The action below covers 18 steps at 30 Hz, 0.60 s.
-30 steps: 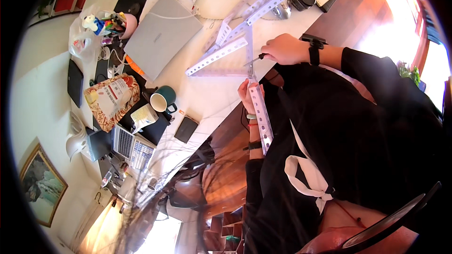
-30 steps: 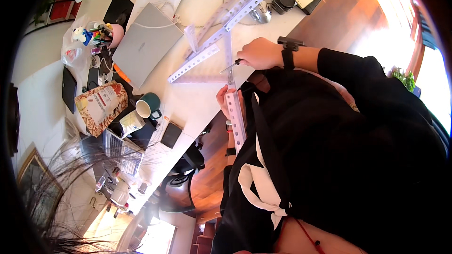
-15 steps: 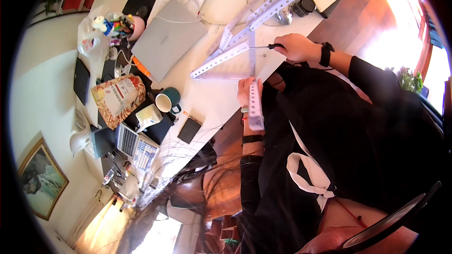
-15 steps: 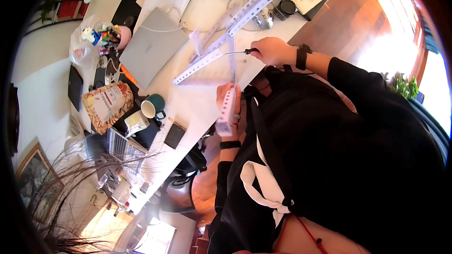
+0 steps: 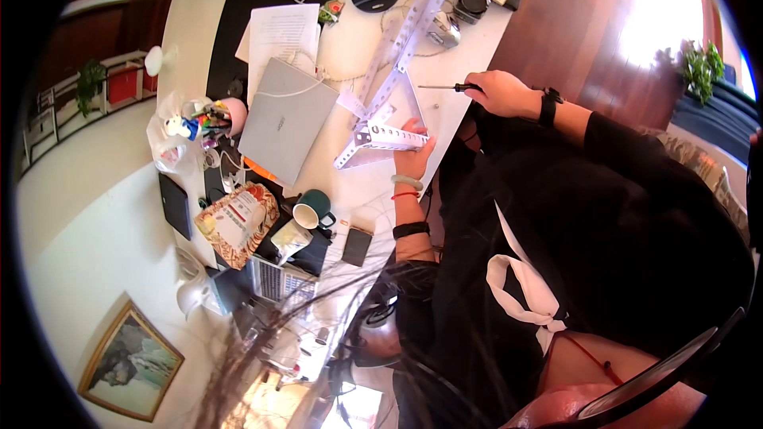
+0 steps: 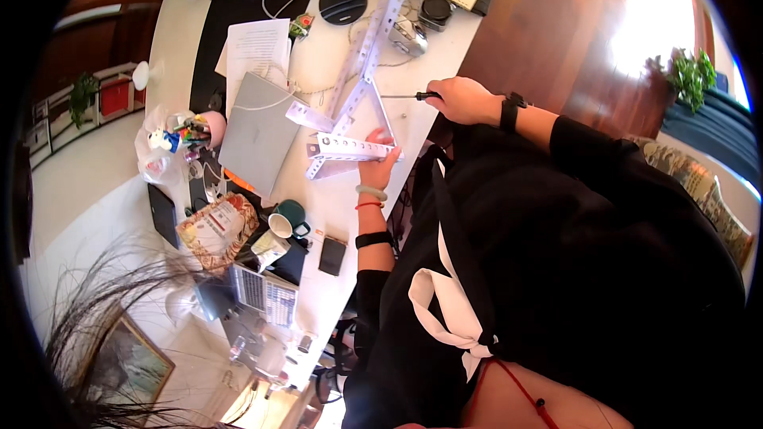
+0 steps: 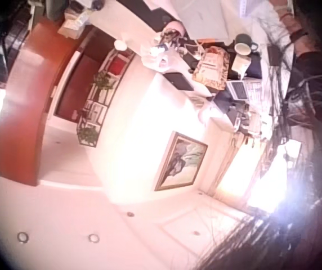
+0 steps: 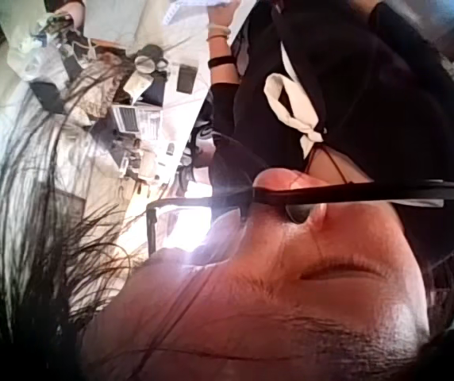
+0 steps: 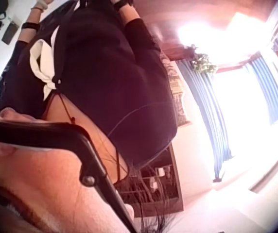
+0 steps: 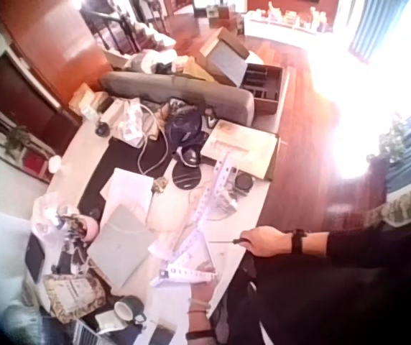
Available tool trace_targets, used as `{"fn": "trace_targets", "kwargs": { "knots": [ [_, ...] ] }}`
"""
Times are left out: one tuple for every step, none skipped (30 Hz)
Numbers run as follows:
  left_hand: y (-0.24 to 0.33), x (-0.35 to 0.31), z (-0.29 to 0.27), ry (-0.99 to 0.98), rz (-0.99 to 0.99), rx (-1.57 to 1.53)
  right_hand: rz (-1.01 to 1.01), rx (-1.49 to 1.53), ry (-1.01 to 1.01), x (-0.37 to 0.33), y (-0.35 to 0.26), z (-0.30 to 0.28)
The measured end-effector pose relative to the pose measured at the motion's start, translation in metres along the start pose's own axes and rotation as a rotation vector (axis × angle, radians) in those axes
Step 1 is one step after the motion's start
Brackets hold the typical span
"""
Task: The person assembles a white metal structural component using a screwdriver to tighten screws, then places the assembled piece into a red shopping bag.
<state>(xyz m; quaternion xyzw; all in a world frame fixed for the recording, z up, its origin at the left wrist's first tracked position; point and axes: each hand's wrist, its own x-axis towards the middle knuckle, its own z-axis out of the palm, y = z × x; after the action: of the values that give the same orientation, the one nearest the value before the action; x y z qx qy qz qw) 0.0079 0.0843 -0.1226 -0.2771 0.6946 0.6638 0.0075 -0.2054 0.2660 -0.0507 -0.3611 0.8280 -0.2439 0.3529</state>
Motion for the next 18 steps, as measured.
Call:
{"fn": "trace_targets", "kwargs": {
  "knots": [
    [0.013,0.003,-0.001,-0.069,0.02,-0.083,0.018,0.02,0.022,-0.008,0.003,0.002],
    [0.026,0.007,-0.003,-0.14,0.037,-0.167,0.038,0.041,0.045,-0.015,0.007,0.004],
    [0.034,0.011,-0.012,-0.255,-0.041,-0.214,0.056,0.061,0.068,-0.023,0.01,0.008],
    [0.041,0.017,-0.018,-0.331,-0.098,-0.178,0.024,0.102,0.155,-0.033,0.014,0.016],
    [0.042,0.019,-0.025,-0.384,-0.097,-0.145,-0.02,0.139,0.245,-0.04,0.017,0.027],
    [0.042,0.022,-0.031,-0.441,-0.096,-0.111,-0.063,0.173,0.338,-0.049,0.021,0.039],
    [0.04,0.025,-0.036,-0.481,-0.072,-0.066,-0.098,0.18,0.381,-0.059,0.021,0.049],
    [0.037,0.03,-0.039,-0.523,-0.048,-0.022,0.015,0.319,0.281,-0.068,0.021,0.06],
    [0.03,0.032,-0.041,-0.566,-0.03,0.015,0.13,0.463,0.174,-0.082,0.009,0.061],
    [0.027,0.033,-0.036,-0.509,-0.047,-0.028,0.248,0.606,0.064,-0.099,-0.002,0.06],
    [0.024,0.035,-0.032,-0.45,-0.066,-0.07,0.314,0.61,-0.015,-0.112,-0.013,0.062],
    [0.024,0.032,-0.027,-0.385,-0.086,-0.105,0.353,0.607,-0.05,-0.124,-0.017,0.075],
    [0.022,0.032,-0.022,-0.304,-0.069,-0.146,0.381,0.602,-0.082,-0.13,-0.019,0.088],
    [0.019,0.027,-0.018,-0.268,-0.014,-0.14,0.407,0.595,-0.115,-0.136,-0.02,0.104],
    [0.016,0.028,-0.008,-0.257,0.053,-0.136,0.251,0.397,0.077,-0.145,-0.007,0.139],
    [0.015,0.026,-0.005,-0.222,0.112,-0.137,0.343,0.463,0.006,-0.146,-0.017,0.142],
    [0.014,0.026,-0.003,-0.199,0.12,-0.137,0.354,0.457,0.026,-0.143,-0.02,0.153],
    [0.015,0.025,-0.001,-0.193,0.102,-0.147,0.369,0.454,0.042,-0.14,-0.025,0.163]
  ]
}}
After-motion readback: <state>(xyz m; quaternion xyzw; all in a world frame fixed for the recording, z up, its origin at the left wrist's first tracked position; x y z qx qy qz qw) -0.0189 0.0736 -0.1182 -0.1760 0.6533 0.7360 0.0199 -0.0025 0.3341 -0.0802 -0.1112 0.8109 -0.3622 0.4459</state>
